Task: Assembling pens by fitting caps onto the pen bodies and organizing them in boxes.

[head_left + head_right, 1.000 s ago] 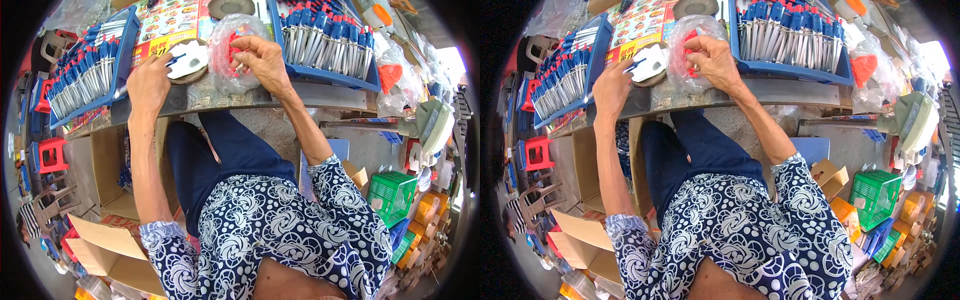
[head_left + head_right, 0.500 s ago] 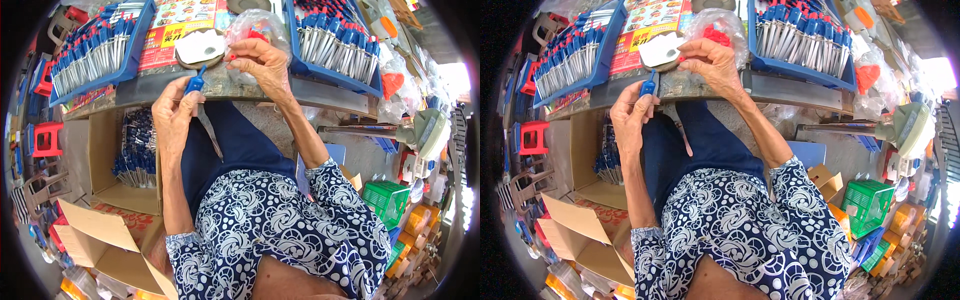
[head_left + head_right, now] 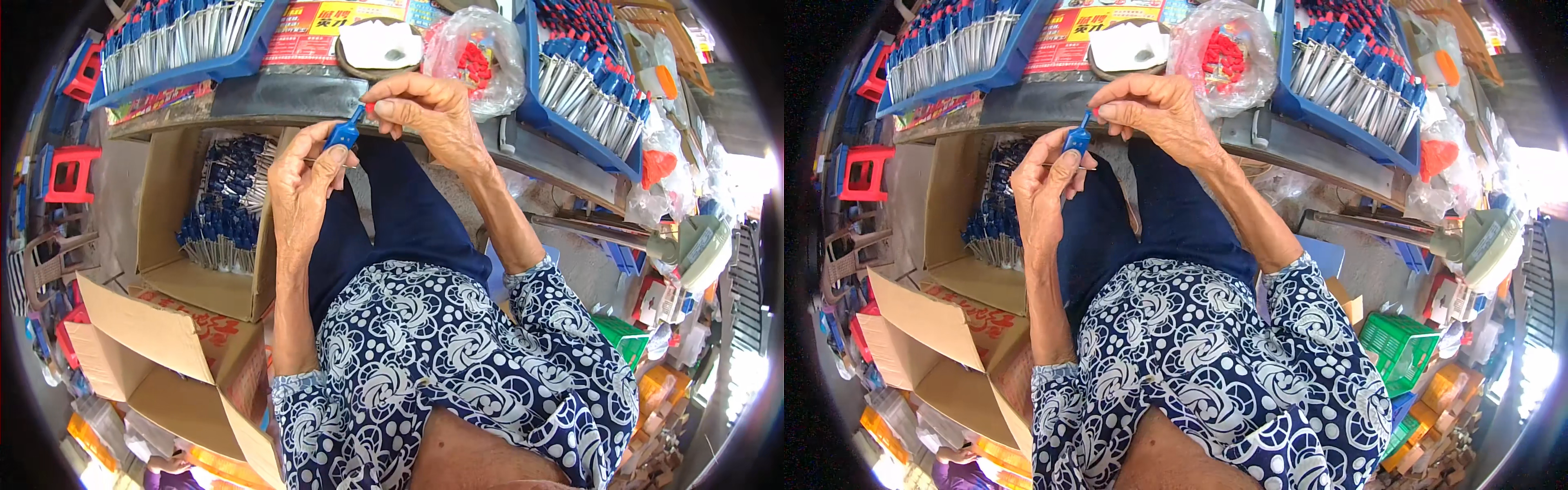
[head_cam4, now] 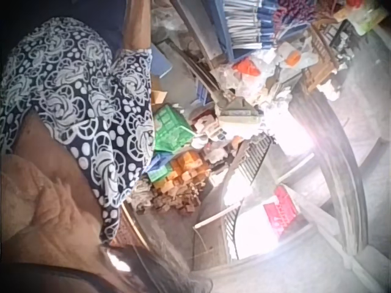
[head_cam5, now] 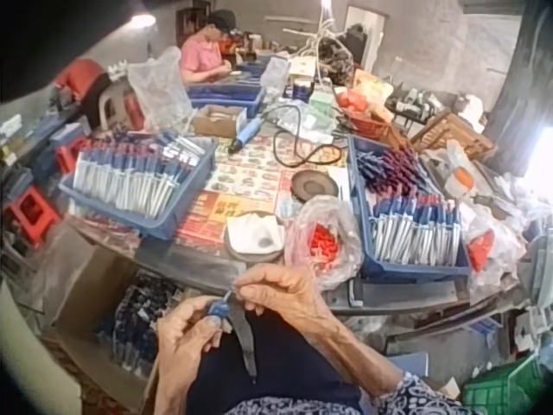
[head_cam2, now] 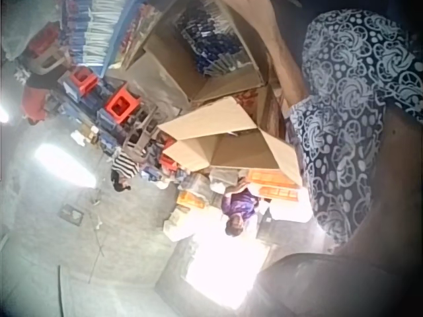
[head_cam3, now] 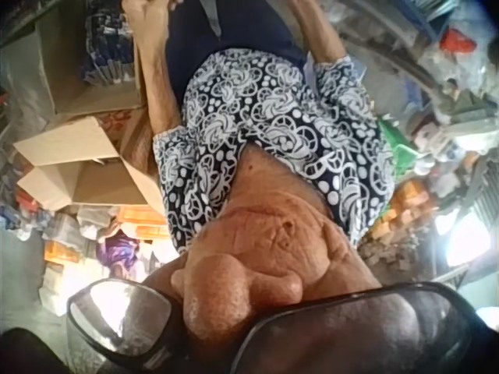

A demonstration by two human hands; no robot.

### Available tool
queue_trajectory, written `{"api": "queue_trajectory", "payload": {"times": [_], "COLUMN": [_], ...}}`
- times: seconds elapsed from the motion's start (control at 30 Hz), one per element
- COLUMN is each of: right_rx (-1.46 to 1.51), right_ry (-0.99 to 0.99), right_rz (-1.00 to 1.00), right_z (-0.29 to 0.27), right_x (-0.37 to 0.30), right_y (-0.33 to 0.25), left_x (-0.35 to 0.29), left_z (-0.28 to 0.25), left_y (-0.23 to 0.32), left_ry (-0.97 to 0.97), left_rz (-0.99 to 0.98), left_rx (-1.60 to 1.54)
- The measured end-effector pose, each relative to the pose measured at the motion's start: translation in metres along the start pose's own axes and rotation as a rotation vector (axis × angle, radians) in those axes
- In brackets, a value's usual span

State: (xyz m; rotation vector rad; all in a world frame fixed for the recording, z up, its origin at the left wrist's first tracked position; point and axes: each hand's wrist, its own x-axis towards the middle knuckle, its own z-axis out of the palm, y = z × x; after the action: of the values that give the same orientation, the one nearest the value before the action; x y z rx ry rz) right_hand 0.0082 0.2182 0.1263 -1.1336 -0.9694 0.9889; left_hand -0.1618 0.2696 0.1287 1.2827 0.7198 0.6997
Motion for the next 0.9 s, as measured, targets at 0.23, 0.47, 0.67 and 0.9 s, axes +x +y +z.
{"api": "queue_trajectory", "payload": {"times": [0.23, 0.47, 0.67, 0.9], "right_rx": [-0.013, -0.037, -0.038, 0.024], "right_ry": [-0.031, -0.047, -0.064, -0.103], "right_rz": [0.028, 0.028, 0.053, 0.070], "right_z": [0.007, 0.009, 0.009, 0.011], "right_x": [0.004, 0.004, 0.003, -0.001], "right_y": [0.003, 0.007, 0.009, 0.019], "left_x": [-0.003, -0.005, -0.009, -0.016], "left_z": [-0.008, -0.010, -0.012, -0.013], "left_y": [-0.006, -0.009, -0.009, -0.005], "left_ry": [0.014, 0.016, 0.035, 0.074], "left_rz": [0.025, 0.004, 0.020, 0.243], "left_rx": [0.005, -0.001, 0.095, 0.454]}}
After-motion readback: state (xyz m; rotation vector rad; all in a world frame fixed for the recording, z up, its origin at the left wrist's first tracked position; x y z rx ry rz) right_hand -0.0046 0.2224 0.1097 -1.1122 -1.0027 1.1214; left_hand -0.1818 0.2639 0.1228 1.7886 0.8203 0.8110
